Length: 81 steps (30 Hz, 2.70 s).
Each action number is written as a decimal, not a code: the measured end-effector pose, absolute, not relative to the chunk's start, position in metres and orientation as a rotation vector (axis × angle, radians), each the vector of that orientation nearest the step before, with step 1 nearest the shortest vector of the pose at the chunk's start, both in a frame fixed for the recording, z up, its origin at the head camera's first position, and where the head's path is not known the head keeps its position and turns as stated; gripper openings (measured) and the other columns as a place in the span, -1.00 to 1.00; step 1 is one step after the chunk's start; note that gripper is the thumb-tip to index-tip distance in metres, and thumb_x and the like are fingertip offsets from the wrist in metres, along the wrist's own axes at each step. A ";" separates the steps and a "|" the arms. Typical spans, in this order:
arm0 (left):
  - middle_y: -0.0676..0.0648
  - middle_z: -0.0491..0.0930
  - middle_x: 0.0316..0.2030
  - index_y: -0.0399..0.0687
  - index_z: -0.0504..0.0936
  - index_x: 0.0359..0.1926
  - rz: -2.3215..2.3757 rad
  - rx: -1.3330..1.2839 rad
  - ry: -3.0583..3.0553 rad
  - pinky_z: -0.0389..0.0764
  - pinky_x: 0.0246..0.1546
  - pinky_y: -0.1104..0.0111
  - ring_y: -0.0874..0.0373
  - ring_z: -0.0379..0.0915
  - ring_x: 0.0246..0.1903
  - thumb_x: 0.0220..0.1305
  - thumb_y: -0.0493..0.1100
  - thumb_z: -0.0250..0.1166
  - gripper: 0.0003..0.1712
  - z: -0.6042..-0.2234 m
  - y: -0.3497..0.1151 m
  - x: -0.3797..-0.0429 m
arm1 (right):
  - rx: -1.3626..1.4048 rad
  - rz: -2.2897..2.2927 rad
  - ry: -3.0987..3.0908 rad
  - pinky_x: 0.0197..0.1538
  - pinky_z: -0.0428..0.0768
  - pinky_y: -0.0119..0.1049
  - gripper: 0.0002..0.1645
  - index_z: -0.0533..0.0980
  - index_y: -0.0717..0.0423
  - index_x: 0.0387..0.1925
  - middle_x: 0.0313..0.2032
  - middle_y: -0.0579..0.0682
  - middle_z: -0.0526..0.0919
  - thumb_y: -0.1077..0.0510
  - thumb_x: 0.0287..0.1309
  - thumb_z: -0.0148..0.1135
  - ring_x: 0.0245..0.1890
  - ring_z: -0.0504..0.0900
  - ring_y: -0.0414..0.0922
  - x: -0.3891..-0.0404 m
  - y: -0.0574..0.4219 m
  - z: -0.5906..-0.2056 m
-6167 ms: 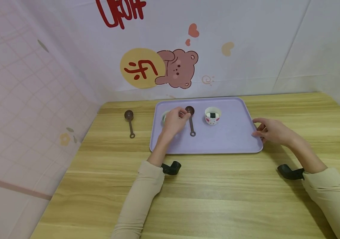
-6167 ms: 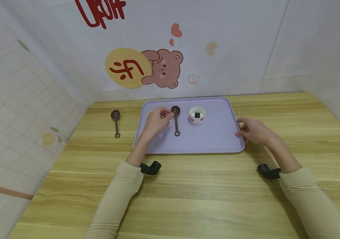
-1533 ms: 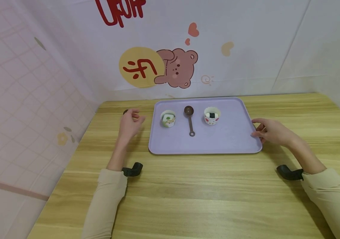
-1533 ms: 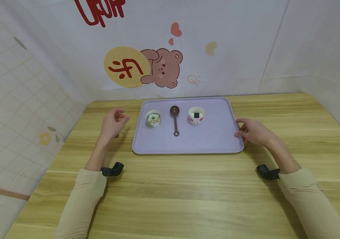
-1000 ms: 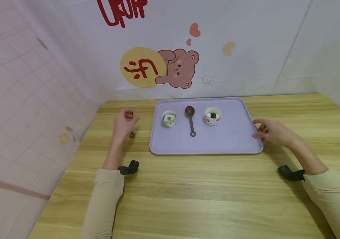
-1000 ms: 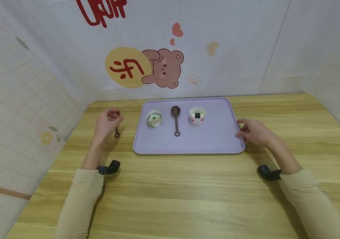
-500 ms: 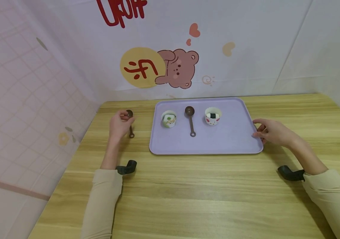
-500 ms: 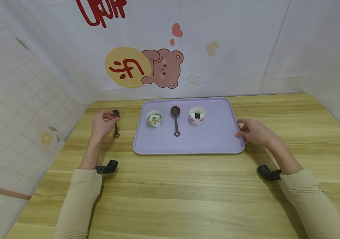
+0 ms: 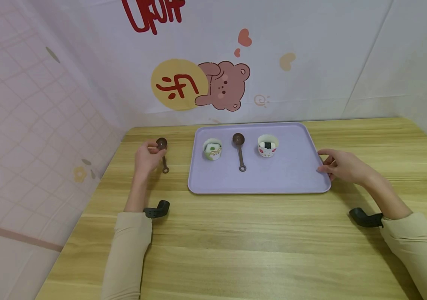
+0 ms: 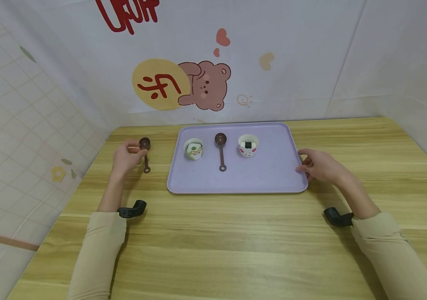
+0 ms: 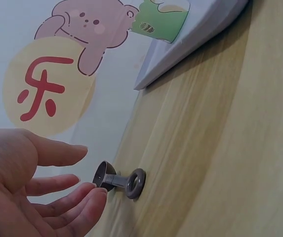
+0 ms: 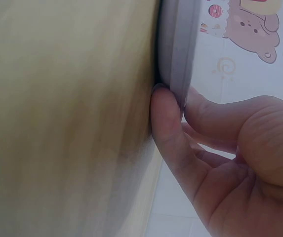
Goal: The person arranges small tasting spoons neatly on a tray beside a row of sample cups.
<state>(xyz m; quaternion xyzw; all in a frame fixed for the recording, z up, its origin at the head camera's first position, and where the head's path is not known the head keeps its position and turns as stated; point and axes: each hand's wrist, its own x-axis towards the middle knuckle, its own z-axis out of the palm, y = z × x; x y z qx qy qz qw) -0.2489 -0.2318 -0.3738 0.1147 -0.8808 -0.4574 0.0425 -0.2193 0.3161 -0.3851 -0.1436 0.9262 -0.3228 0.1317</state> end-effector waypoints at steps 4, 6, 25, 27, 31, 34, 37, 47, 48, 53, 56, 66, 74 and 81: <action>-0.39 0.51 0.13 -0.37 0.39 0.32 -1.400 0.369 -2.703 0.61 -0.05 0.21 -0.22 0.50 0.08 0.41 -0.19 0.26 -0.44 -0.374 -0.233 -0.247 | -0.423 -0.948 2.684 -0.34 0.72 -0.22 -0.31 0.16 0.62 0.32 -0.23 0.27 0.60 0.34 0.35 0.23 -0.36 0.68 0.00 -0.219 0.316 -0.385; -0.39 0.50 0.14 -0.37 0.40 0.32 -1.402 0.380 -2.706 0.62 -0.05 0.23 -0.21 0.50 0.08 0.41 -0.20 0.26 -0.45 -0.374 -0.233 -0.248 | -0.425 -0.955 2.681 -0.34 0.72 -0.23 -0.32 0.16 0.62 0.32 -0.23 0.27 0.60 0.35 0.35 0.22 -0.37 0.68 0.00 -0.219 0.316 -0.384; -0.42 0.55 0.11 -0.44 0.49 0.21 -1.370 0.426 -2.743 0.61 0.03 0.18 -0.22 0.53 0.09 0.35 -0.25 0.28 -0.52 -0.383 -0.233 -0.249 | -0.403 -0.960 2.668 -0.34 0.73 -0.20 -0.29 0.13 0.64 0.33 -0.22 0.29 0.59 0.34 0.36 0.23 -0.34 0.68 0.04 -0.219 0.315 -0.384; -0.42 0.56 0.10 -0.45 0.50 0.21 -1.353 0.427 -2.748 0.60 0.04 0.17 -0.23 0.53 0.10 0.35 -0.26 0.28 -0.52 -0.383 -0.233 -0.249 | -0.405 -0.961 2.669 -0.33 0.73 -0.20 -0.29 0.13 0.65 0.33 -0.23 0.29 0.59 0.34 0.36 0.23 -0.34 0.68 0.04 -0.219 0.315 -0.384; -0.42 0.57 0.08 -0.46 0.51 0.19 -1.343 0.424 -2.754 0.60 0.01 0.20 -0.22 0.53 0.08 0.33 -0.29 0.28 -0.54 -0.385 -0.233 -0.250 | -0.412 -0.963 2.670 -0.34 0.72 -0.20 -0.29 0.12 0.66 0.33 -0.23 0.29 0.59 0.35 0.35 0.23 -0.35 0.68 0.05 -0.218 0.315 -0.383; -0.42 0.57 0.07 -0.46 0.51 0.18 -1.351 0.428 -2.760 0.61 -0.03 0.25 -0.21 0.54 0.05 0.32 -0.32 0.28 -0.55 -0.385 -0.233 -0.251 | -0.413 -0.961 2.670 -0.34 0.72 -0.20 -0.29 0.12 0.66 0.33 -0.23 0.29 0.59 0.35 0.35 0.22 -0.35 0.67 0.05 -0.219 0.315 -0.383; -0.42 0.57 0.07 -0.47 0.51 0.18 -1.365 0.436 -2.762 0.63 -0.05 0.27 -0.20 0.55 0.04 0.31 -0.34 0.28 -0.56 -0.385 -0.233 -0.251 | -0.410 -0.961 2.669 -0.34 0.72 -0.21 -0.29 0.12 0.66 0.33 -0.24 0.29 0.59 0.35 0.36 0.22 -0.35 0.67 0.04 -0.219 0.315 -0.383; -0.41 0.57 0.03 -0.49 0.51 0.17 -1.432 0.442 -2.751 0.69 -0.17 0.38 -0.12 0.61 -0.10 0.32 -0.38 0.27 -0.57 -0.386 -0.233 -0.252 | -0.415 -0.956 2.673 -0.35 0.72 -0.21 -0.29 0.13 0.66 0.32 -0.25 0.27 0.59 0.36 0.34 0.23 -0.37 0.67 0.02 -0.219 0.316 -0.383; -0.41 0.57 0.03 -0.49 0.51 0.17 -1.444 0.443 -2.746 0.69 -0.18 0.39 -0.11 0.61 -0.13 0.32 -0.39 0.27 -0.58 -0.386 -0.233 -0.251 | -0.416 -0.955 2.674 -0.35 0.72 -0.21 -0.29 0.13 0.66 0.32 -0.25 0.27 0.59 0.36 0.34 0.23 -0.37 0.67 0.02 -0.219 0.316 -0.383; -0.41 0.59 0.00 -0.50 0.52 0.15 -1.450 0.445 -2.734 0.70 -0.22 0.41 -0.05 0.63 -0.20 0.31 -0.40 0.28 -0.59 -0.386 -0.233 -0.251 | -0.419 -0.956 2.677 -0.35 0.72 -0.21 -0.29 0.13 0.66 0.32 -0.24 0.28 0.60 0.36 0.34 0.24 -0.37 0.67 0.01 -0.219 0.316 -0.384; -0.42 0.61 -0.02 -0.50 0.54 0.12 -1.441 0.439 -2.729 0.70 -0.25 0.43 -0.03 0.65 -0.22 0.29 -0.39 0.29 -0.60 -0.387 -0.233 -0.251 | -0.419 -0.961 2.675 -0.35 0.72 -0.21 -0.29 0.13 0.66 0.32 -0.24 0.27 0.60 0.37 0.34 0.23 -0.37 0.67 0.01 -0.220 0.316 -0.384; -0.44 0.64 -0.04 -0.50 0.60 0.06 -1.418 0.414 -2.752 0.63 -0.40 0.54 0.18 0.59 -0.41 0.27 -0.39 0.28 -0.65 -0.387 -0.233 -0.252 | -0.421 -0.957 2.675 -0.36 0.72 -0.21 -0.30 0.13 0.67 0.31 -0.25 0.28 0.60 0.37 0.33 0.23 -0.38 0.66 0.01 -0.219 0.315 -0.382; -0.40 0.65 -0.07 -0.48 0.60 0.04 -1.429 0.434 -2.748 0.62 -0.40 0.53 0.25 0.55 -0.47 0.28 -0.37 0.28 -0.67 -0.386 -0.232 -0.252 | -0.418 -0.961 2.679 -0.36 0.72 -0.21 -0.30 0.13 0.67 0.31 -0.24 0.28 0.59 0.37 0.33 0.24 -0.35 0.66 0.02 -0.218 0.315 -0.383; -0.30 0.64 -0.13 -0.45 0.59 0.05 -1.469 0.436 -2.728 0.68 -0.30 0.46 0.23 0.57 -0.45 0.30 -0.36 0.26 -0.68 -0.380 -0.229 -0.251 | -0.411 -0.965 2.674 -0.35 0.72 -0.21 -0.30 0.13 0.67 0.32 -0.24 0.29 0.58 0.37 0.34 0.23 -0.33 0.66 0.04 -0.218 0.314 -0.383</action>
